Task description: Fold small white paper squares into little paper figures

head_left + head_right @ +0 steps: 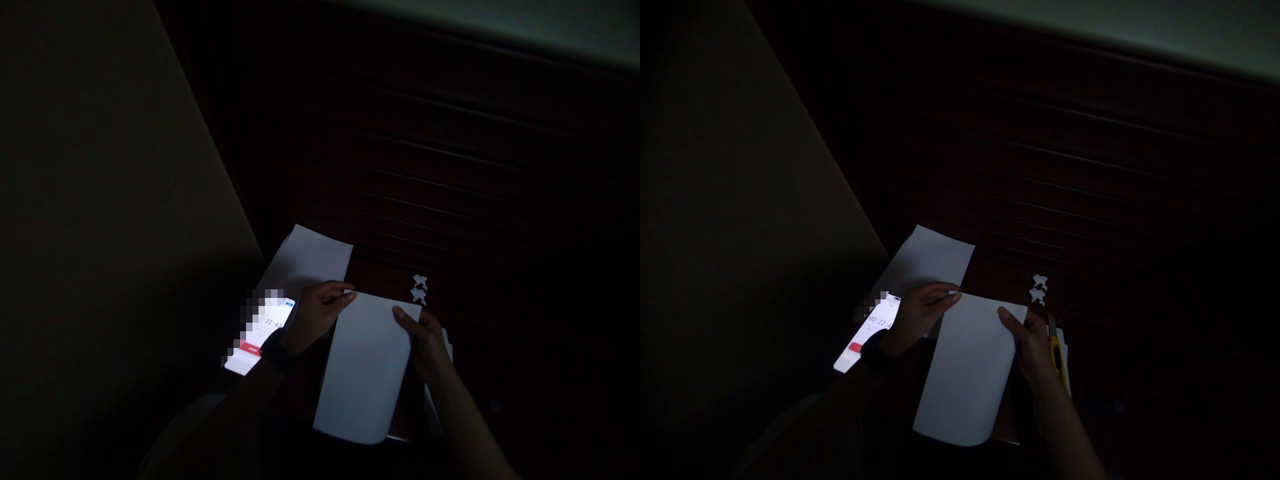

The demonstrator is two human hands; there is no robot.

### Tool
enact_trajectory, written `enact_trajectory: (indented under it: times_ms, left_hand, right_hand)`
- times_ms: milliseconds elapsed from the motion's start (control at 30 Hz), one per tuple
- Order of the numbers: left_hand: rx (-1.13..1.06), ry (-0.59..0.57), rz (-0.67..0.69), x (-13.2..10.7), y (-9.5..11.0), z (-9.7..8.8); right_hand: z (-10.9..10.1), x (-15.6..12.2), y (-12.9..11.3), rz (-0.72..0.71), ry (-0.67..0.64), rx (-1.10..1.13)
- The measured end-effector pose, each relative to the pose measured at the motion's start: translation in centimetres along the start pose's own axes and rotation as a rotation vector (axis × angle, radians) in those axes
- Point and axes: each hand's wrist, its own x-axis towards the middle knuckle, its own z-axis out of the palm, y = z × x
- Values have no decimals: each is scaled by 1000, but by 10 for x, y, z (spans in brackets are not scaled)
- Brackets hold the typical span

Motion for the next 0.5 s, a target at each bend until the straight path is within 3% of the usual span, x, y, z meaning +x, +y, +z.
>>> enact_trajectory:
  times_ms: [500]
  left_hand:
    - [110, -37, 46, -1, -3, -4]
  right_hand:
    - [1, 1, 1, -29, 79, -12]
